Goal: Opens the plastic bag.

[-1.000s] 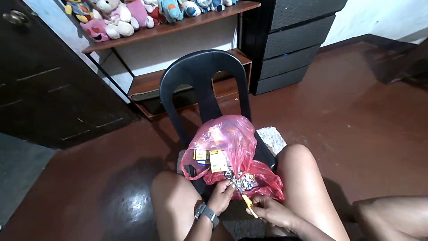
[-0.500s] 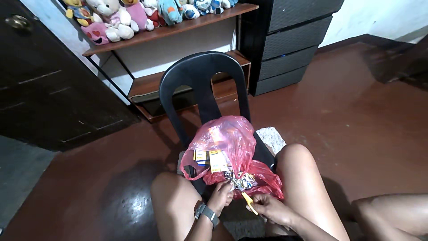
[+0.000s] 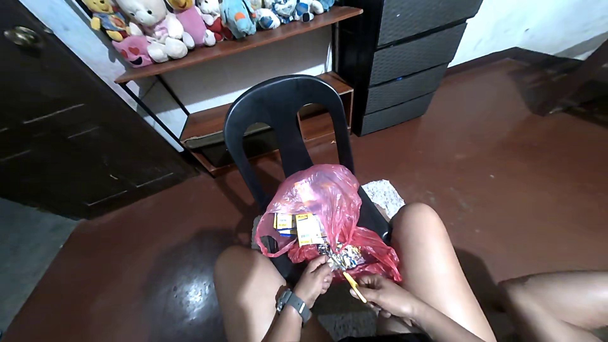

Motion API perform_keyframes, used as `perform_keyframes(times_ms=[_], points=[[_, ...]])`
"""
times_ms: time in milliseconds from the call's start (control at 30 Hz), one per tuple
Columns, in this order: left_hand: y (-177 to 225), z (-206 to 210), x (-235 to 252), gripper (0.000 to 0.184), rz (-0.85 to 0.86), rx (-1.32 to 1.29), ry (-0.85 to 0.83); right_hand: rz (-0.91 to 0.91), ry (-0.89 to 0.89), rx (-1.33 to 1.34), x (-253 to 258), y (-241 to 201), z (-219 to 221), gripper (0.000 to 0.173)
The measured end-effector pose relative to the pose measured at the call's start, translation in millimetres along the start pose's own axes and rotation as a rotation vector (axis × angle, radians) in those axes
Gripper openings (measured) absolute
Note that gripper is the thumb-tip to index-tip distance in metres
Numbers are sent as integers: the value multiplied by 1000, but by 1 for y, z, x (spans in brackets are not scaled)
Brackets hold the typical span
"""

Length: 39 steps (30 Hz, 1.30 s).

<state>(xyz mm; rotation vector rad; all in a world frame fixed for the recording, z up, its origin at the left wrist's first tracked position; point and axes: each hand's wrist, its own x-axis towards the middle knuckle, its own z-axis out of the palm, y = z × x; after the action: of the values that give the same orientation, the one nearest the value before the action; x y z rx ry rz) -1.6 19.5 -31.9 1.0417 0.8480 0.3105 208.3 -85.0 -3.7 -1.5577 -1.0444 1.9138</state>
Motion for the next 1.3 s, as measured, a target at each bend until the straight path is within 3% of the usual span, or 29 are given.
perform_keyframes(times_ms=[400, 567, 767, 1300], points=[[-2, -1, 1, 16, -1, -28, -57, 16, -10, 31, 3, 4, -2, 29], [0, 0, -2, 16, 6, -14, 8, 30, 55, 27, -1, 2, -2, 28], [-8, -1, 2, 18, 100, 64, 154, 33, 18, -119, -1, 3, 3, 39], [-7, -2, 4, 18, 158, 179, 100, -1, 17, -167, 4, 5, 2, 41]])
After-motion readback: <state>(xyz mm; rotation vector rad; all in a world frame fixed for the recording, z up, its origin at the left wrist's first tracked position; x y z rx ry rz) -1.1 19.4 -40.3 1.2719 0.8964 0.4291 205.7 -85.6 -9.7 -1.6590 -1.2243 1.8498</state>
